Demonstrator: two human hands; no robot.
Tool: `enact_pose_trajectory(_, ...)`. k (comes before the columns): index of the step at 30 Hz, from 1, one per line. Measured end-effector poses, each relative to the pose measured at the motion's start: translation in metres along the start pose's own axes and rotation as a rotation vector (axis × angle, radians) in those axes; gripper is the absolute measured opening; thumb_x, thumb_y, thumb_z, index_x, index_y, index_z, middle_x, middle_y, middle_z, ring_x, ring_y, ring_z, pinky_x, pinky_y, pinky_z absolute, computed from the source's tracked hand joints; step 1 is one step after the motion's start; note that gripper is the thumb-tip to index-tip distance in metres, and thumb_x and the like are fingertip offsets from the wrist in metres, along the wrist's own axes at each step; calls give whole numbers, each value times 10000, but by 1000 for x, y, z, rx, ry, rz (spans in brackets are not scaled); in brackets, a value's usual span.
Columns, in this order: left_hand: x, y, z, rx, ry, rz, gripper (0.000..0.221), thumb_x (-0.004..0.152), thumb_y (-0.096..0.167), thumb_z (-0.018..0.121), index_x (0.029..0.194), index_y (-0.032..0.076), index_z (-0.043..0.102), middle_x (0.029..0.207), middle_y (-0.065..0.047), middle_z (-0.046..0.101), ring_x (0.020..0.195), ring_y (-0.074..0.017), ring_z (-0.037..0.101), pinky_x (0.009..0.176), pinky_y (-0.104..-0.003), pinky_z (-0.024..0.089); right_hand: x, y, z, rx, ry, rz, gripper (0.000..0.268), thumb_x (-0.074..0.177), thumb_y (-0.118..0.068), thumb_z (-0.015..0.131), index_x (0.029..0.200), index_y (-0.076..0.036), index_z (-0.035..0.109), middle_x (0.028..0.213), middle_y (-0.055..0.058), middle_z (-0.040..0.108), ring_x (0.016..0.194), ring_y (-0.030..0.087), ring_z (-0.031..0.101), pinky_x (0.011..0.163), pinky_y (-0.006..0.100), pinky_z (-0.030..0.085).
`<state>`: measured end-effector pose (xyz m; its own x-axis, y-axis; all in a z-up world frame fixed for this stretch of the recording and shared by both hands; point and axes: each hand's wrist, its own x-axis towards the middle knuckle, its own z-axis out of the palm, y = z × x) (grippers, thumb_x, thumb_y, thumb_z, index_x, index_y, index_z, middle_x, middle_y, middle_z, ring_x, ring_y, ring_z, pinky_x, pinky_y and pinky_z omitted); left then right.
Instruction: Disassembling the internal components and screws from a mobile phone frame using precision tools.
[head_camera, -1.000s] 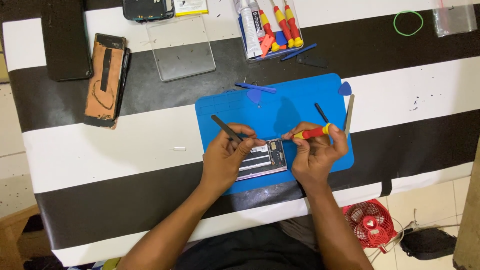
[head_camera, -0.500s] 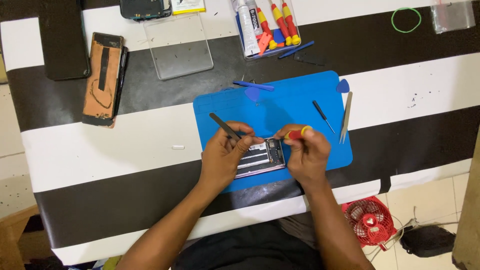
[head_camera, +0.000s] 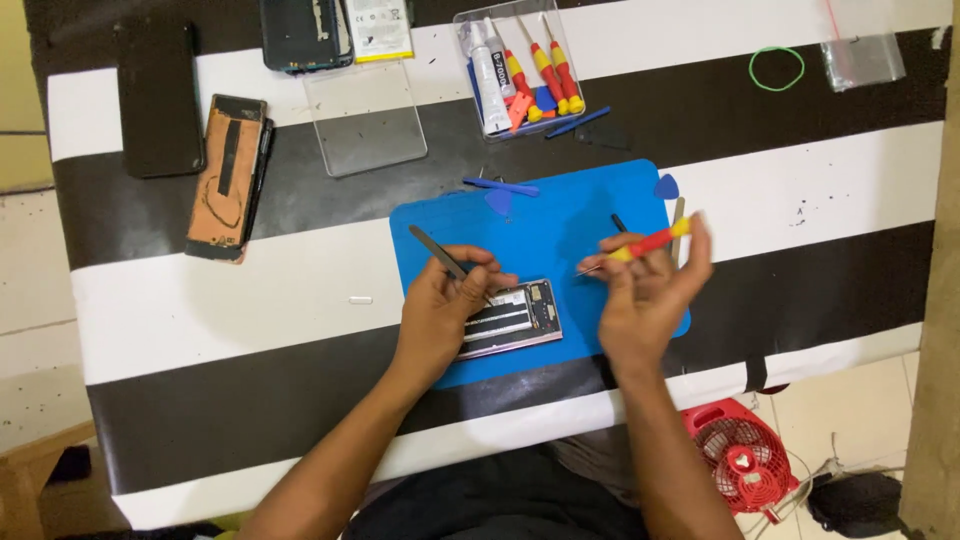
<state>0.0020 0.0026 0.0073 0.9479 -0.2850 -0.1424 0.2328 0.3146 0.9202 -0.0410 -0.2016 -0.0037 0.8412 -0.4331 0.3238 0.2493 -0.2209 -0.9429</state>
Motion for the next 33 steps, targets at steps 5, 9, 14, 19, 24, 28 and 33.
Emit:
enact_pose_trajectory(5,11,21,-2,80,-34,-11,325,1037,293,570,1204,17,607,1040,-137,714,932,-245,772,867,-370,637,36,-44,-8,-497,-266,96,658,954,100,655,1503,134,294,963,371,671,769,489,717,588,551,624)
enact_pose_trajectory(9,27,33,0,193,-92,17,299,1048,257,558,1215,26,649,977,-128,742,820,-220,780,804,-381,651,54,-58,-1,-826,-598,180,558,901,-88,737,1437,-21,598,822,271,731,730,500,712,586,615,533)
enact_pose_trajectory(14,37,53,7,455,-227,36,222,1043,145,538,1190,42,670,834,-115,758,758,-250,787,769,-399,635,61,-61,0,-771,-542,27,404,905,-160,776,1292,-53,738,873,187,719,839,407,706,702,516,556)
enact_pose_trajectory(19,38,43,21,829,-425,114,151,997,189,607,993,63,690,711,-133,757,721,-344,776,679,-438,604,70,-55,13,-109,-643,92,454,850,-97,787,1281,10,696,1049,188,688,949,317,663,790,454,594)
enact_pose_trajectory(24,43,41,15,794,-379,202,343,963,200,666,1245,5,646,999,-226,740,955,-421,743,840,-535,588,88,-51,20,-82,-573,-73,47,921,-55,746,905,-25,778,866,86,673,661,192,580,625,300,529)
enact_pose_trajectory(28,45,6,-8,697,-257,354,209,999,152,636,1193,103,697,957,-91,759,927,-307,760,824,-413,609,82,-24,29,88,-517,-94,112,942,-53,712,922,55,732,861,162,692,632,204,668,604,306,588)
enact_pose_trajectory(33,53,-5,-16,831,-225,449,140,1007,147,634,1120,126,715,968,-68,759,931,-295,741,815,-410,608,75,6,39,109,-604,-77,126,905,-114,785,869,-10,723,918,157,741,820,277,718,751,365,572)
